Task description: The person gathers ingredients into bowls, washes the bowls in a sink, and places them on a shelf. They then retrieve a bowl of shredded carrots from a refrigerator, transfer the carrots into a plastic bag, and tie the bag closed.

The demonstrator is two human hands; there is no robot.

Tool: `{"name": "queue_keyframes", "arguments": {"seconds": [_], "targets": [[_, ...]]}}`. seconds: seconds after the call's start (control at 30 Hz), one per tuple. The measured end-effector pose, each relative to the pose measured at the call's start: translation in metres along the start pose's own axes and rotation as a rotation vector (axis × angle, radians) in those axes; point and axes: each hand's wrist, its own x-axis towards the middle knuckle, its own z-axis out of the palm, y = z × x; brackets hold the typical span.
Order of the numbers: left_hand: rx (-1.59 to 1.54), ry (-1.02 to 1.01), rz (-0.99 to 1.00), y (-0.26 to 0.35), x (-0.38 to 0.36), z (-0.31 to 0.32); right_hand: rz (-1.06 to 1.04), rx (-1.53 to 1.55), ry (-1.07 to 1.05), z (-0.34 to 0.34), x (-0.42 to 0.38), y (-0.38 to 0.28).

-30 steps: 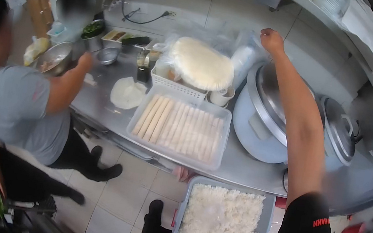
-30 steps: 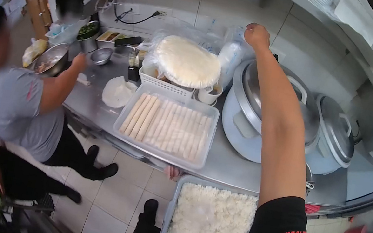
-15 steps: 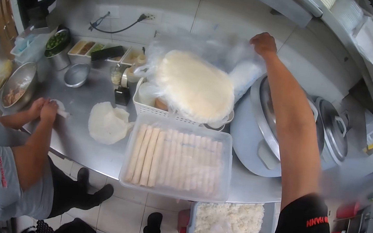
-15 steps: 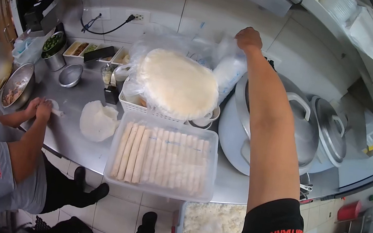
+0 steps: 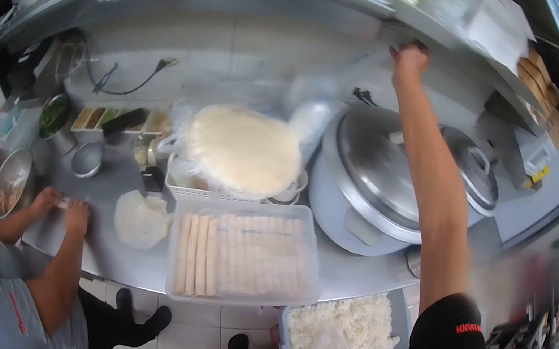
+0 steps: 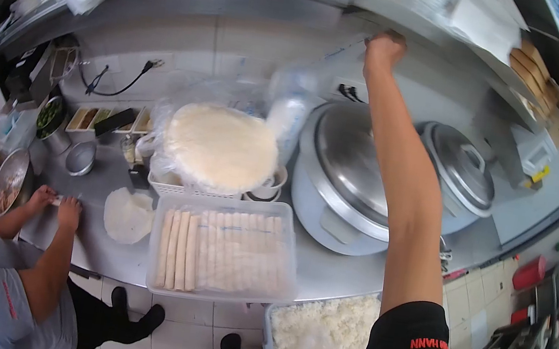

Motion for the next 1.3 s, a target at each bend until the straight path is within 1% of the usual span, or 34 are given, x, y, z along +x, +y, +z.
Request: {"name": "queue_keyframes", "arguments": {"seconds": [0.03, 0.07, 0.1, 0.13, 0.17, 0.2, 0.27, 0.33, 0.37, 0.4, 0.47, 0.5, 0.53, 0.57, 0.63, 0.67, 0.7, 0.73, 0.77, 0.8, 0.83, 0.9, 0.93, 0.97, 1.0, 1.03, 1.07, 1.1, 1.13, 1.17, 1.2, 1.27, 1.3], "targets": [[0.725, 0.026, 0.135, 0.021, 0.019, 0.001, 0.271, 0.823, 0.234, -0.024, -0.009, 0.004], [0.817, 0.102, 0.583, 0.072, -0.015, 0.015, 0.288, 0.868, 0.265, -0.053, -0.014, 0.017], [0.758, -0.073, 0.352, 0.153, -0.055, 0.037, 0.304, 0.914, 0.299, -0.084, -0.022, 0.03], [0.597, -0.196, 0.221, 0.216, -0.094, 0.058, 0.285, 0.997, 0.263, -0.123, -0.042, 0.031], [0.57, -0.326, 0.146, 0.226, -0.072, 0.057, 0.265, 1.076, 0.23, -0.165, -0.066, 0.029], [0.434, -0.372, 0.073, 0.266, -0.071, 0.077, 0.294, 1.088, 0.224, -0.199, -0.085, 0.037], [0.495, -0.467, 0.454, 0.355, -0.127, 0.123, 0.329, 1.088, 0.224, -0.262, -0.124, 0.055], [0.457, -0.509, 0.816, 0.416, -0.155, 0.161, 0.373, 1.059, 0.243, -0.316, -0.169, 0.067], [0.463, -0.512, 0.966, 0.446, -0.176, 0.184, 0.408, 1.041, 0.254, -0.338, -0.19, 0.069], [0.466, -0.523, 1.115, 0.474, -0.195, 0.208, 0.41, 1.017, 0.321, -0.357, -0.212, 0.069], [0.203, -0.588, 1.237, 0.505, -0.215, 0.269, 0.522, 1.083, 0.468, -0.391, -0.257, 0.068], [0.099, -0.552, 1.353, 0.513, -0.211, 0.304, 0.517, 1.054, 0.54, -0.41, -0.273, 0.072], [0.199, -0.53, 1.444, 0.522, -0.209, 0.334, 0.591, 1.003, 0.538, -0.429, -0.297, 0.077], [0.215, -0.521, 1.443, 0.525, -0.216, 0.363, 0.664, 0.949, 0.549, -0.448, -0.318, 0.078], [0.31, -0.673, 1.593, 0.517, -0.237, 0.415, 0.776, 0.904, 0.707, -0.475, -0.35, 0.074], [0.35, -0.78, 1.572, 0.499, -0.253, 0.432, 0.788, 0.89, 0.695, -0.489, -0.365, 0.077], [0.431, -1.052, 1.539, 0.484, -0.271, 0.444, 0.799, 0.878, 0.677, -0.503, -0.38, 0.083], [0.504, -1.314, 1.493, 0.466, -0.284, 0.455, 0.793, 0.842, 0.761, -0.519, -0.396, 0.086], [0.527, -1.384, 1.463, 0.445, -0.283, 0.465, 0.844, 0.876, 0.754, -0.532, -0.408, 0.092], [0.713, -1.296, 1.293, 0.425, -0.277, 0.472, 0.891, 0.92, 0.735, -0.544, -0.421, 0.098], [0.888, -1.185, 1.133, 0.408, -0.273, 0.475, 0.884, 0.906, 0.778, -0.555, -0.438, 0.107], [0.957, -1.216, 1.095, 0.379, -0.283, 0.474, 0.861, 0.853, 0.94, -0.575, -0.464, 0.127], [1.001, -1.209, 1.064, 0.361, -0.29, 0.476, 0.852, 0.835, 0.969, -0.582, -0.475, 0.134], [1.019, -1.227, 1.057, 0.343, -0.294, 0.476, 0.856, 0.813, 1.117, -0.582, -0.489, 0.137], [0.885, -1.2, 1.066, 0.325, -0.295, 0.476, 0.862, 0.787, 1.257, -0.577, -0.504, 0.14], [0.754, -1.164, 1.073, 0.308, -0.296, 0.476, 0.924, 0.592, 1.259, -0.57, -0.52, 0.144], [0.744, -1.131, 1.099, 0.292, -0.301, 0.477, 0.982, 0.4, 1.248, -0.56, -0.538, 0.148], [0.75, -1.126, 1.097, 0.276, -0.299, 0.479, 0.965, 0.052, 1.055, -0.547, -0.569, 0.156], [0.794, -1.149, 0.969, 0.259, -0.291, 0.479, 0.989, -0.051, 0.962, -0.54, -0.574, 0.127], [0.833, -1.17, 0.84, 0.239, -0.287, 0.482, 0.914, -0.188, 0.789, -0.534, -0.591, 0.115], [0.837, -1.162, 0.834, 0.217, -0.287, 0.482, 0.837, -0.317, 0.614, -0.53, -0.61, 0.106], [0.779, -1.21, 0.671, 0.176, -0.293, 0.48, 0.844, -0.286, 0.485, -0.535, -0.634, 0.092], [0.8, -1.203, 0.662, 0.16, -0.3, 0.483, 0.864, -0.278, 0.489, -0.546, -0.645, 0.096]]}}
